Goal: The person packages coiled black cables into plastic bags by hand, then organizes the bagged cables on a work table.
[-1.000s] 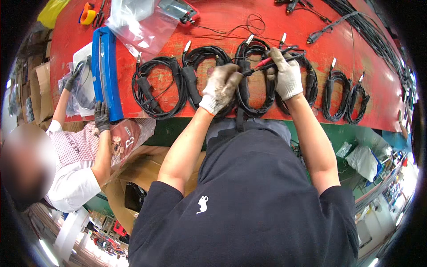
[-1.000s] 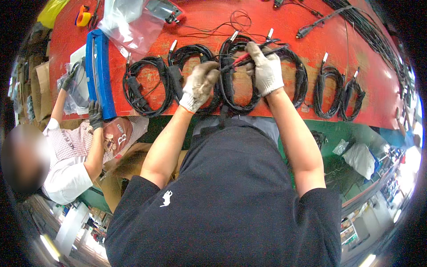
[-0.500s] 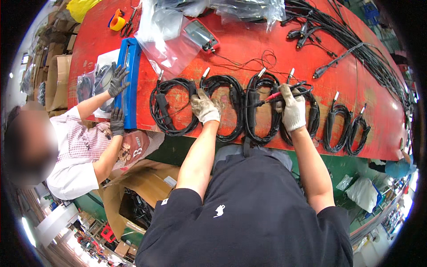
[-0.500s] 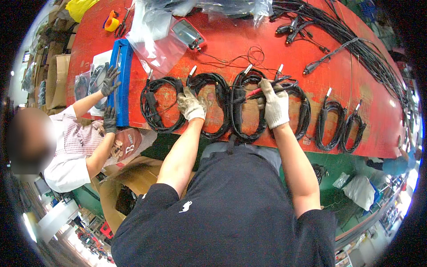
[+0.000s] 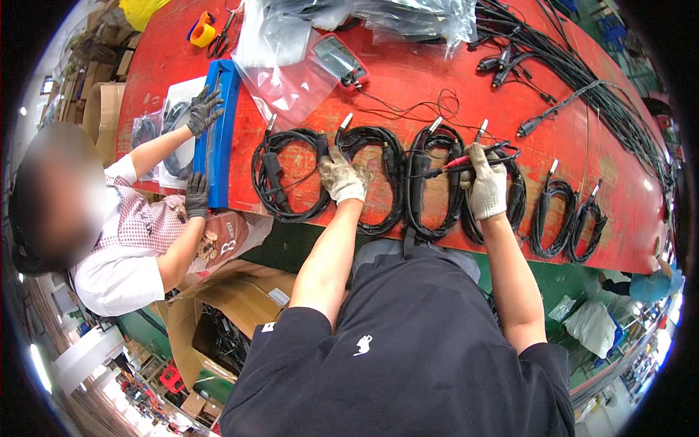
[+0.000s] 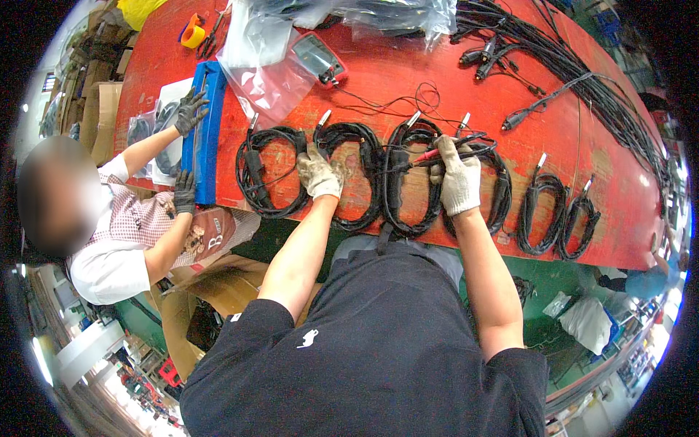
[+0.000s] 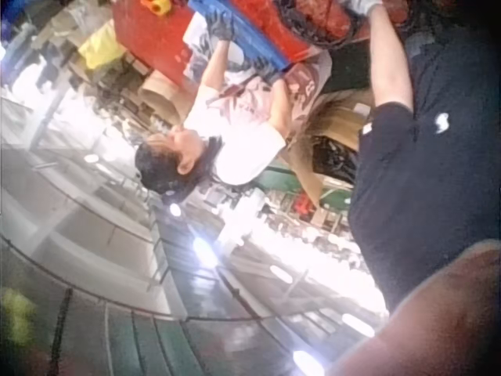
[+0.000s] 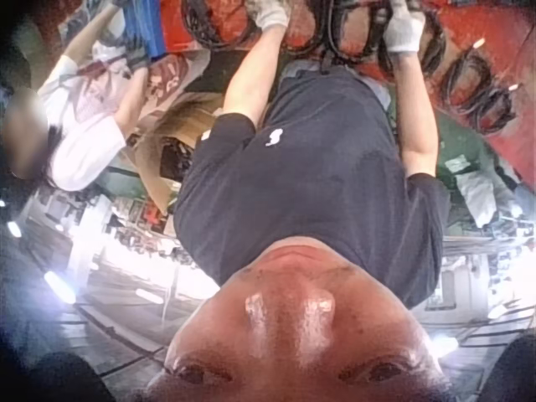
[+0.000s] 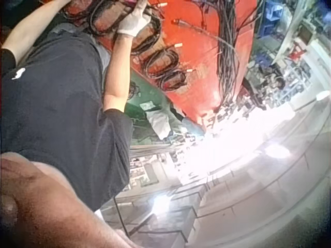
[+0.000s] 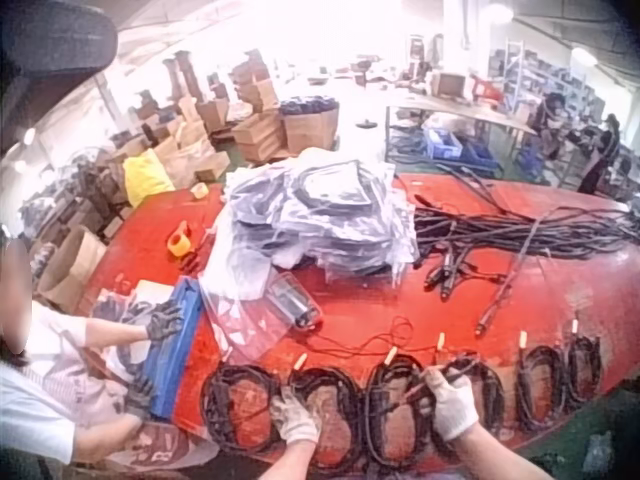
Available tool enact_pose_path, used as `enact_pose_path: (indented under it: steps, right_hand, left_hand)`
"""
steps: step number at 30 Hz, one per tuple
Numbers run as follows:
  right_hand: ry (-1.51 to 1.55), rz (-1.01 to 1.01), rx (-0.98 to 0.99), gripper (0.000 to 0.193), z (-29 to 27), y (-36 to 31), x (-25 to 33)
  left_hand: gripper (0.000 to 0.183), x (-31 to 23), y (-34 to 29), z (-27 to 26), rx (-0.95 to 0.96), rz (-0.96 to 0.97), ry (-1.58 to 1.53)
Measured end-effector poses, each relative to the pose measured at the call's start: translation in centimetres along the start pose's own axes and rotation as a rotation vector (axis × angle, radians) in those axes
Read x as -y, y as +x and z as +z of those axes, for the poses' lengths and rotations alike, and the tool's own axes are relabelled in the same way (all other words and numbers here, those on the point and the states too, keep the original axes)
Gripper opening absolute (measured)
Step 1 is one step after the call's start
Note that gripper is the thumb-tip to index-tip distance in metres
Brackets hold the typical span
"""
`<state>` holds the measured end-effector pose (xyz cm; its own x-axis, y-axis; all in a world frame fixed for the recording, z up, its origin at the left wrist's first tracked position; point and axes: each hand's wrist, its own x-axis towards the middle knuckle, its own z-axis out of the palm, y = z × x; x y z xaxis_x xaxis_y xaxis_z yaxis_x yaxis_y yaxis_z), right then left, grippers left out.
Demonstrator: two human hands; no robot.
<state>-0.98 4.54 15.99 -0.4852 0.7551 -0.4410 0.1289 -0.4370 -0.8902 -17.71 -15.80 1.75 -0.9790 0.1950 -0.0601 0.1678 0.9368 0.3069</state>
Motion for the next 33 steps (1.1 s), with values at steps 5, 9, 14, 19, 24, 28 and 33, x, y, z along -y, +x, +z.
enact_pose_path:
  steps: [5,9,14,19,24,28,33]
  right_hand:
    - [0.008,0.009,0.011,0.024,0.1,0.0,0.0]
    - [0.006,0.013,0.009,0.024,0.0,-0.1,-0.1]
    - [0.025,0.012,0.004,0.023,0.0,-0.1,-0.3]
    - [0.030,0.015,0.005,0.021,-0.4,-0.1,-0.8]
    - [-0.022,0.040,-0.026,0.018,0.0,-0.4,-0.9]
    - [-0.084,0.037,0.065,0.025,0.3,-0.5,-1.1]
    - [-0.016,0.037,0.007,0.026,-0.9,0.6,2.3]
  left_hand:
    - [0.068,0.0,0.1,0.1,0.007,0.001,0.009]
    - [0.065,0.0,0.3,0.5,-0.010,-0.007,0.023]
    - [0.058,0.6,0.8,0.4,0.055,-0.079,-0.078]
    - [0.053,-2.0,-3.5,-3.5,-0.160,0.302,-0.166]
    - [0.051,-4.9,-7.0,-6.1,0.185,0.694,-0.498]
    - [0.029,-5.0,-7.5,-5.0,0.164,0.806,-0.339]
    - [0.020,-1.4,-6.4,-5.6,0.120,0.790,-0.325]
